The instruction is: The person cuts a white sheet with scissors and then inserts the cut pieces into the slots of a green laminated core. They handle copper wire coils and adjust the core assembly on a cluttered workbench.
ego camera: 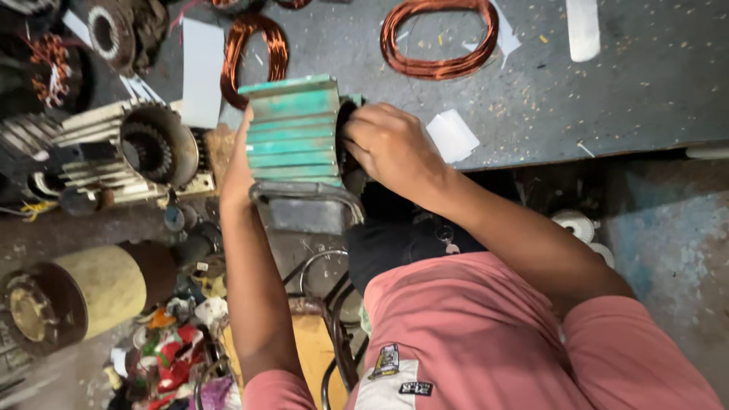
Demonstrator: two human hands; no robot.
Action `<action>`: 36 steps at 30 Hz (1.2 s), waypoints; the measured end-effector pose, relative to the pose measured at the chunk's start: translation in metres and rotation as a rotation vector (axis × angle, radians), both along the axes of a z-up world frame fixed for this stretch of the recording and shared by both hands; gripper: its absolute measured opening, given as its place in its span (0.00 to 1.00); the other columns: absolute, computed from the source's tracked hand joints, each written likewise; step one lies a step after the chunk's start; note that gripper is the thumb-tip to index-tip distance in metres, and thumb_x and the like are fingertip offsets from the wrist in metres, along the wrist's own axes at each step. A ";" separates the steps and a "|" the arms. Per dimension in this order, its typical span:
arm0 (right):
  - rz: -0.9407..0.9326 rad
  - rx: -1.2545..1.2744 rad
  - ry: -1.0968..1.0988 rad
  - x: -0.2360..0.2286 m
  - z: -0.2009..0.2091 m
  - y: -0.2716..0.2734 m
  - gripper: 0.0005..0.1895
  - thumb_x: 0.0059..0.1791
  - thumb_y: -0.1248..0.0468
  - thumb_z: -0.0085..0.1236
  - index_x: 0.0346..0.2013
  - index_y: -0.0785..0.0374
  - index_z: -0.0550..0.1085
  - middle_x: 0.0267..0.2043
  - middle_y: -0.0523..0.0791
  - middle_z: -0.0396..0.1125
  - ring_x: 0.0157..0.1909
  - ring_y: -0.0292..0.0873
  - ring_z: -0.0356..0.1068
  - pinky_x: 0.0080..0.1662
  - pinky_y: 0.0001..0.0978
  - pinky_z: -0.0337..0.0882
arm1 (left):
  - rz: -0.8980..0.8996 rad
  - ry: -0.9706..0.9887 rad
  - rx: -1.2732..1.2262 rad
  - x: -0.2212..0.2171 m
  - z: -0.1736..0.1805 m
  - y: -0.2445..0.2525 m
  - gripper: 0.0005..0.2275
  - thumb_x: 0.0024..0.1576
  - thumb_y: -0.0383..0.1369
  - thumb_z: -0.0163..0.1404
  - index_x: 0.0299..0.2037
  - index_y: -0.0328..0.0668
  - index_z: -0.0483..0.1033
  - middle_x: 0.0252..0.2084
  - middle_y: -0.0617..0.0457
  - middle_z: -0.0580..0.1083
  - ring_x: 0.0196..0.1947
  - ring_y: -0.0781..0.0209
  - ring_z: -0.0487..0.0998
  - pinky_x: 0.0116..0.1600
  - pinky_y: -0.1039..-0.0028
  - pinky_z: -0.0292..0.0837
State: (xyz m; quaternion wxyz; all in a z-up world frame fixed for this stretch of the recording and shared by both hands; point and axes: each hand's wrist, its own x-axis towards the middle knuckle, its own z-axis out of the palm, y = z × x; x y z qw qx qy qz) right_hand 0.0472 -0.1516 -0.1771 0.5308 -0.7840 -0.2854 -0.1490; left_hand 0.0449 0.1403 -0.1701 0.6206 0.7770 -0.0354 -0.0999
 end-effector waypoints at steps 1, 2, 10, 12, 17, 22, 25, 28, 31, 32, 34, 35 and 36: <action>-0.002 0.032 0.005 0.001 0.000 0.000 0.08 0.46 0.70 0.66 0.39 0.68 0.78 0.41 0.50 0.71 0.45 0.55 0.72 0.48 0.44 0.73 | -0.043 -0.026 -0.018 0.001 -0.005 0.004 0.26 0.67 0.29 0.46 0.75 0.37 0.54 0.68 0.55 0.65 0.65 0.65 0.65 0.70 0.73 0.61; -0.021 0.035 -0.004 0.003 0.001 0.000 0.08 0.46 0.70 0.66 0.38 0.67 0.77 0.41 0.50 0.71 0.45 0.55 0.72 0.48 0.44 0.73 | -0.016 -0.022 -0.028 0.004 -0.012 0.009 0.25 0.68 0.31 0.46 0.75 0.37 0.54 0.66 0.55 0.66 0.63 0.65 0.67 0.68 0.73 0.63; -0.024 0.067 0.096 0.004 0.014 -0.001 0.07 0.47 0.69 0.64 0.38 0.65 0.75 0.39 0.52 0.71 0.42 0.57 0.72 0.44 0.47 0.72 | 0.163 0.074 -0.169 0.021 -0.091 0.035 0.21 0.71 0.37 0.43 0.72 0.38 0.58 0.60 0.54 0.69 0.56 0.65 0.70 0.61 0.73 0.70; -0.036 0.034 0.186 -0.001 0.016 0.001 0.09 0.47 0.69 0.64 0.40 0.65 0.75 0.37 0.53 0.71 0.39 0.59 0.72 0.41 0.48 0.71 | 0.181 0.086 -0.167 0.014 -0.098 0.038 0.21 0.71 0.38 0.42 0.71 0.38 0.59 0.59 0.54 0.69 0.56 0.65 0.70 0.61 0.73 0.70; -0.082 0.052 0.289 -0.008 0.017 0.007 0.09 0.48 0.71 0.60 0.42 0.67 0.73 0.36 0.53 0.71 0.37 0.58 0.72 0.39 0.49 0.71 | 0.209 0.063 -0.140 0.008 -0.090 0.029 0.20 0.72 0.41 0.42 0.69 0.36 0.61 0.58 0.53 0.70 0.55 0.64 0.70 0.60 0.73 0.70; -0.108 0.065 0.194 -0.009 0.018 0.007 0.07 0.48 0.69 0.63 0.39 0.65 0.75 0.36 0.52 0.72 0.37 0.57 0.73 0.38 0.47 0.72 | 0.151 -0.103 0.143 0.000 -0.066 0.022 0.23 0.71 0.40 0.41 0.72 0.36 0.58 0.61 0.53 0.69 0.58 0.65 0.68 0.65 0.75 0.67; -0.098 -0.058 0.111 -0.005 0.012 0.010 0.06 0.46 0.69 0.65 0.32 0.65 0.73 0.31 0.52 0.69 0.36 0.57 0.72 0.39 0.49 0.71 | 0.147 -0.008 0.206 0.000 -0.058 0.021 0.25 0.70 0.38 0.40 0.76 0.39 0.51 0.63 0.53 0.67 0.59 0.66 0.67 0.66 0.76 0.64; -0.060 -0.040 0.082 -0.002 0.010 0.009 0.07 0.47 0.68 0.65 0.34 0.65 0.75 0.32 0.51 0.69 0.36 0.58 0.72 0.39 0.48 0.71 | 0.120 -0.097 0.256 0.007 -0.054 0.016 0.24 0.69 0.38 0.42 0.73 0.37 0.54 0.60 0.54 0.69 0.56 0.66 0.69 0.63 0.76 0.66; -0.035 0.013 0.115 -0.005 0.010 0.003 0.06 0.47 0.68 0.64 0.38 0.65 0.76 0.35 0.51 0.69 0.38 0.56 0.72 0.40 0.46 0.72 | 0.380 0.239 -0.279 0.012 -0.058 0.009 0.21 0.75 0.43 0.39 0.61 0.28 0.70 0.46 0.54 0.72 0.44 0.65 0.71 0.52 0.73 0.72; -0.042 0.007 0.147 -0.007 0.011 0.002 0.06 0.47 0.68 0.64 0.38 0.65 0.77 0.34 0.51 0.69 0.37 0.56 0.72 0.39 0.46 0.71 | 0.353 0.187 -0.214 0.012 -0.059 0.007 0.19 0.73 0.42 0.39 0.60 0.31 0.70 0.46 0.56 0.72 0.44 0.67 0.71 0.51 0.74 0.72; -0.055 -0.004 0.202 -0.008 0.012 0.001 0.07 0.46 0.68 0.64 0.38 0.64 0.78 0.32 0.51 0.69 0.35 0.56 0.72 0.37 0.46 0.70 | 0.298 0.077 -0.084 0.013 -0.061 0.005 0.17 0.71 0.41 0.38 0.58 0.36 0.71 0.45 0.60 0.73 0.43 0.71 0.72 0.51 0.78 0.72; -0.049 -0.026 0.165 -0.008 0.012 0.001 0.07 0.45 0.69 0.64 0.38 0.64 0.78 0.32 0.51 0.68 0.35 0.56 0.72 0.38 0.46 0.71 | 0.293 0.052 -0.037 0.010 -0.062 0.005 0.16 0.71 0.40 0.39 0.59 0.36 0.70 0.46 0.59 0.73 0.44 0.70 0.71 0.51 0.77 0.72; -0.043 -0.047 0.129 -0.009 0.012 0.002 0.08 0.45 0.69 0.64 0.39 0.64 0.78 0.32 0.51 0.68 0.36 0.57 0.72 0.39 0.47 0.71 | 0.287 0.028 0.010 0.007 -0.061 0.004 0.16 0.72 0.39 0.39 0.61 0.36 0.69 0.47 0.59 0.72 0.45 0.70 0.71 0.52 0.77 0.72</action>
